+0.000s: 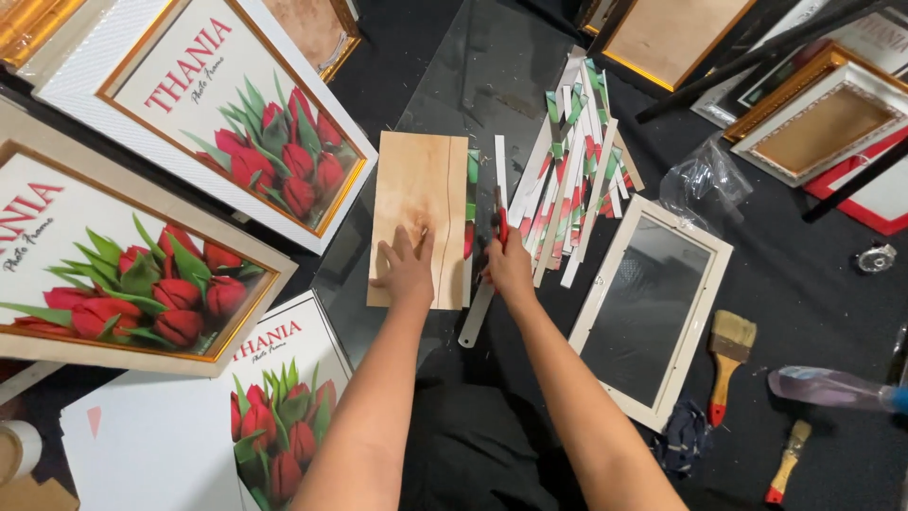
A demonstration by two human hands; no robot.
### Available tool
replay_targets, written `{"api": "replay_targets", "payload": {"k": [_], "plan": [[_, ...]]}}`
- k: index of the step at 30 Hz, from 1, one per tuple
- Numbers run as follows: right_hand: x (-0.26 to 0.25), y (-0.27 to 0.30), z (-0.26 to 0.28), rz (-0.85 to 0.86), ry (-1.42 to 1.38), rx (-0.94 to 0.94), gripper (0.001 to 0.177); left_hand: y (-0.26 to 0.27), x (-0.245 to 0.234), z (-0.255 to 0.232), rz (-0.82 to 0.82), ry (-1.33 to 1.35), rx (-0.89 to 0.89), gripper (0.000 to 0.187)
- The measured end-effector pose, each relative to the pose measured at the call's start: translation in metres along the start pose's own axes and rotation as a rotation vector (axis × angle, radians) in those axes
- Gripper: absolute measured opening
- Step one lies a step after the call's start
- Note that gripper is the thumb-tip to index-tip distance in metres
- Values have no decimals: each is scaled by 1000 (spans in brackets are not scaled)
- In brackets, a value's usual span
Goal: The person uses a utility knife and a wooden board as a straight edge to cut thin strips from printed paper sheets on a workshop table.
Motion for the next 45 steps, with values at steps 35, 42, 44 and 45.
{"api": "replay_targets", "payload": {"k": [35,42,44,45], "plan": [[57,-57,71,161,543,54,62,-5,4,2,94,17,5,121],[62,-26,61,245,555,98,66,-9,6,2,68,23,7,126],[61,-15,57,250,511,111,65,-2,0,1,67,29,7,126],[61,-10,55,255,464,123,65,1,-3,1,66,32,7,126]]}}
Point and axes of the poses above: each hand's wrist, its own y-axis away from the middle knuckle, its own x-axis out of the palm, z = x × y, the point moved 8 cm from there along -y, towards the middle knuckle, and after that the axes turned 5 degrees about z, right-handed, at the moved point
